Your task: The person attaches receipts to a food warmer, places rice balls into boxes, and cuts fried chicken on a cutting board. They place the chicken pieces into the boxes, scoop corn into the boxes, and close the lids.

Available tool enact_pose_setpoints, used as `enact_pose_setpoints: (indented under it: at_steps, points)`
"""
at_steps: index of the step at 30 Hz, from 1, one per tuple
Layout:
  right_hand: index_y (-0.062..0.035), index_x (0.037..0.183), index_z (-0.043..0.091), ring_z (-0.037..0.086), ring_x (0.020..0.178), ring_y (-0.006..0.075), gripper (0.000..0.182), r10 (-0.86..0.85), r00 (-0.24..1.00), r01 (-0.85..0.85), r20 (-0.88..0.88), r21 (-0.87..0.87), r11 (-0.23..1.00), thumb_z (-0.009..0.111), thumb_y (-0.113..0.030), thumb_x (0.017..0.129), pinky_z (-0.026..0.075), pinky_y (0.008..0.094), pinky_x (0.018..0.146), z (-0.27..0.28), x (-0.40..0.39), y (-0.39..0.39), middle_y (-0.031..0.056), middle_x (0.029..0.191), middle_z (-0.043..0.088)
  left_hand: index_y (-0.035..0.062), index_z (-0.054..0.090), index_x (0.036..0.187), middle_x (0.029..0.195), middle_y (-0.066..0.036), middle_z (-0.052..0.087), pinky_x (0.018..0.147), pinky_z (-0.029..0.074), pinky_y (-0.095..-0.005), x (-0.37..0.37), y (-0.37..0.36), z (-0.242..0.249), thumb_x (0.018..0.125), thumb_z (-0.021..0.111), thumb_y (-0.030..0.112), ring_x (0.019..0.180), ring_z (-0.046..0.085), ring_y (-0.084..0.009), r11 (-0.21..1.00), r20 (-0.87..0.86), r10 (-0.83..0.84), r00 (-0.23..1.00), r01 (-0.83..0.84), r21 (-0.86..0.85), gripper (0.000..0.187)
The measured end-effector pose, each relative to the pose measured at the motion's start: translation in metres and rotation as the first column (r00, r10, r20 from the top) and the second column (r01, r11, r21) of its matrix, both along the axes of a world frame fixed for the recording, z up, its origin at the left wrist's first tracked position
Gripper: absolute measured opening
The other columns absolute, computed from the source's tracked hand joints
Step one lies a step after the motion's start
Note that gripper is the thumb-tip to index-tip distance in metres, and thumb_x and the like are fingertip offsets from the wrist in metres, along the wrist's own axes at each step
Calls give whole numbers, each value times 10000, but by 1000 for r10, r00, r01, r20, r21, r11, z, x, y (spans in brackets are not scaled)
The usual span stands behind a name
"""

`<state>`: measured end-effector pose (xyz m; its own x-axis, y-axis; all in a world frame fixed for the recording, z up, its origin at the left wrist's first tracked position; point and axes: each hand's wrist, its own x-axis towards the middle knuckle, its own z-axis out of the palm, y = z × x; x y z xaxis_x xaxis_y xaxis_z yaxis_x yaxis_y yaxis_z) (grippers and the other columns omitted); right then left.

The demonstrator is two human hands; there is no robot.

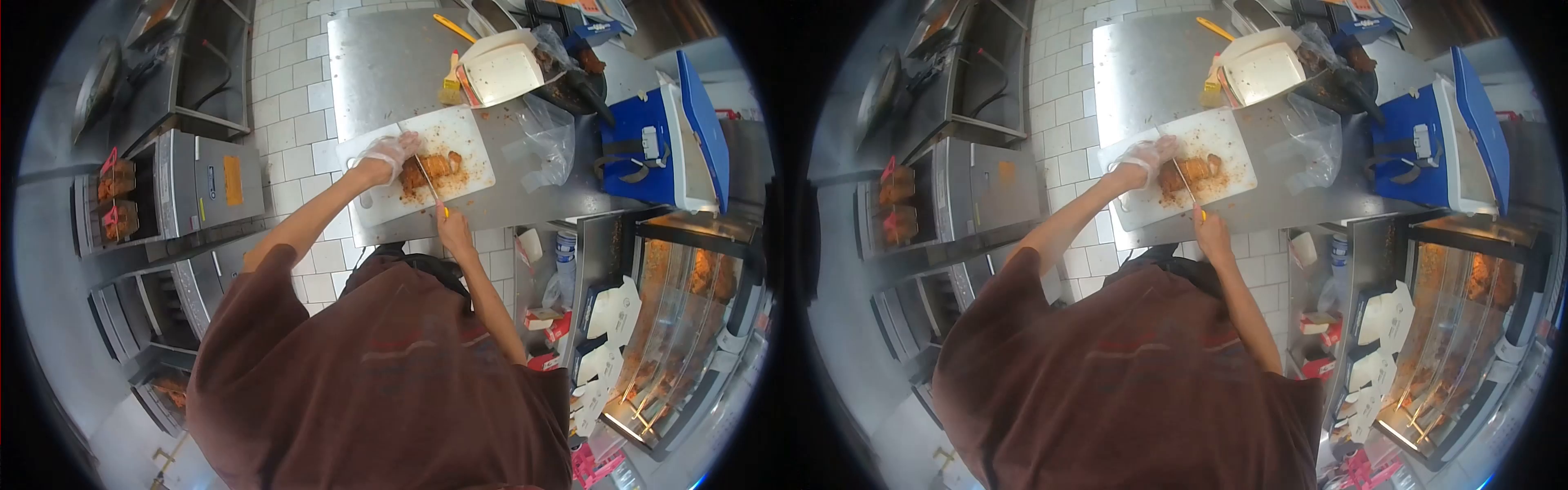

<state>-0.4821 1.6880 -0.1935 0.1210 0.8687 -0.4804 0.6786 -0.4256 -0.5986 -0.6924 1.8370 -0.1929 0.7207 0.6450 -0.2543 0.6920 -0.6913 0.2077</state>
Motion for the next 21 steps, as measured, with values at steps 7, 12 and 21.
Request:
enact_pose_setpoints:
  at_steps: [7, 12, 21]
  points:
    - [89, 914, 669, 578, 974, 562, 705, 72, 996, -75, -60, -57, 996, 382, -548, 1009, 460, 577, 859, 54, 7, 0, 377, 932, 628, 49, 320, 1518, 1586, -170, 300, 1163, 333, -341, -5, -14, 38, 851, 468, -26, 1442, 348, -273, 993, 107, 112, 988, -116, 34, 687]
    - [70, 828, 637, 569, 874, 548, 686, 57, 997, -60, 56, 40, 997, 372, -532, 1021, 457, 572, 789, -18, -1, -19, 347, 842, 618, 80, 327, 1520, 1575, -173, 315, 1144, 361, -359, -16, -26, -7, 863, 527, 32, 1416, 383, -274, 997, 90, 74, 993, -75, 7, 688]
    - [-64, 723, 499, 417, 431, 106, 537, -170, 922, 237, -348, 162, 958, 459, -508, 1024, 352, 296, 411, 13, 58, -75, 8, 556, 461, 84, 332, 1516, 1548, -244, 328, 1151, 307, -404, 81, -88, -40, 863, 658, 358, 1434, 317, -389, 190, 365, 916, -165, -623, -759, 780]
